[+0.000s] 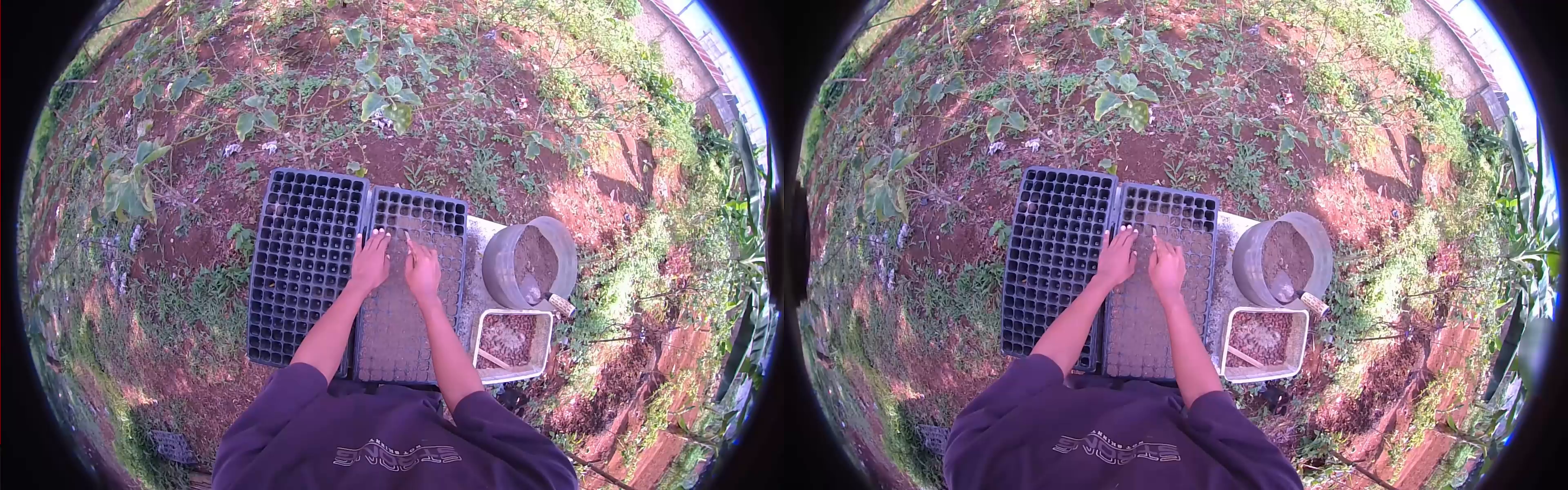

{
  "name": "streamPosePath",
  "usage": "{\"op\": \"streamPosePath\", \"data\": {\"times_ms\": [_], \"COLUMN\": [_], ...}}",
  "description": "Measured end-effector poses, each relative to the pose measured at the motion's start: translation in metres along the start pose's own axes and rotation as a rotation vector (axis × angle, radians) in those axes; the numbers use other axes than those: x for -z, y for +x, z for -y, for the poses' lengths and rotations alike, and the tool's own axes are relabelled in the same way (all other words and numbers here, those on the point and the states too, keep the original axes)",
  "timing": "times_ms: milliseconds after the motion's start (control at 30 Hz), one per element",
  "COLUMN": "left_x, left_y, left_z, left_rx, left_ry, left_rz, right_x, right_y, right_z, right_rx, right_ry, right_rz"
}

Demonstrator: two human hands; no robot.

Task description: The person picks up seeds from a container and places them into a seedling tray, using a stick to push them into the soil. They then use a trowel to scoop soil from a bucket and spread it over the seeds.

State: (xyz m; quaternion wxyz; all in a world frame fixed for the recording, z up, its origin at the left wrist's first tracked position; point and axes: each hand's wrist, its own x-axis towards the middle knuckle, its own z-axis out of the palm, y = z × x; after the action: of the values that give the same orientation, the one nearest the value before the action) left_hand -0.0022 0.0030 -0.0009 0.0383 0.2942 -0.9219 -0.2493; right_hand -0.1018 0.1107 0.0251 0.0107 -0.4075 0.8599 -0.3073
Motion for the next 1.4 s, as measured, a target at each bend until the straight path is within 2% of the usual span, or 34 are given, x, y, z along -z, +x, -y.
{"op": "streamPosePath", "data": {"times_ms": [133,200,833,900,1033,1100,1200,1233,1333,1400], "left_x": [0.0,0.0,-0.001,-0.001,0.002,0.005,0.005,0.006,0.006,-0.003], "left_y": [0.0,-0.001,0.003,0.002,0.001,-0.005,-0.019,-0.024,-0.038,-0.048], "left_z": [0.0,-0.001,0.005,0.006,0.001,-0.004,-0.016,-0.022,-0.039,-0.055], "left_rx": [-0.01,-0.01,-0.019,-0.019,-0.003,-0.051,-0.224,-0.229,-0.208,-0.213], "left_ry": [0.001,-0.001,0.017,-0.002,-0.067,-0.078,-0.211,-0.215,-0.31,-0.347], "left_rz": [-0.003,-0.011,0.02,0.015,-0.043,-0.112,-0.326,-0.327,-0.352,-0.411], "right_x": [0.001,0.0,0.011,0.02,0.04,0.048,0.068,0.071,0.082,0.1], "right_y": [-0.001,-0.002,-0.003,-0.004,-0.012,-0.02,-0.032,-0.037,-0.049,-0.062], "right_z": [0.0,0.001,0.003,0.001,-0.005,-0.008,-0.015,-0.022,-0.039,-0.049], "right_rx": [-0.041,-0.086,-0.101,-0.04,-0.056,-0.075,-0.106,-0.108,-0.157,-0.335], "right_ry": [0.018,0.029,0.053,0.168,0.261,0.452,0.482,0.476,0.599,0.908], "right_rz": [-0.007,0.061,0.074,0.029,0.06,0.087,0.17,0.165,0.216,0.275]}}
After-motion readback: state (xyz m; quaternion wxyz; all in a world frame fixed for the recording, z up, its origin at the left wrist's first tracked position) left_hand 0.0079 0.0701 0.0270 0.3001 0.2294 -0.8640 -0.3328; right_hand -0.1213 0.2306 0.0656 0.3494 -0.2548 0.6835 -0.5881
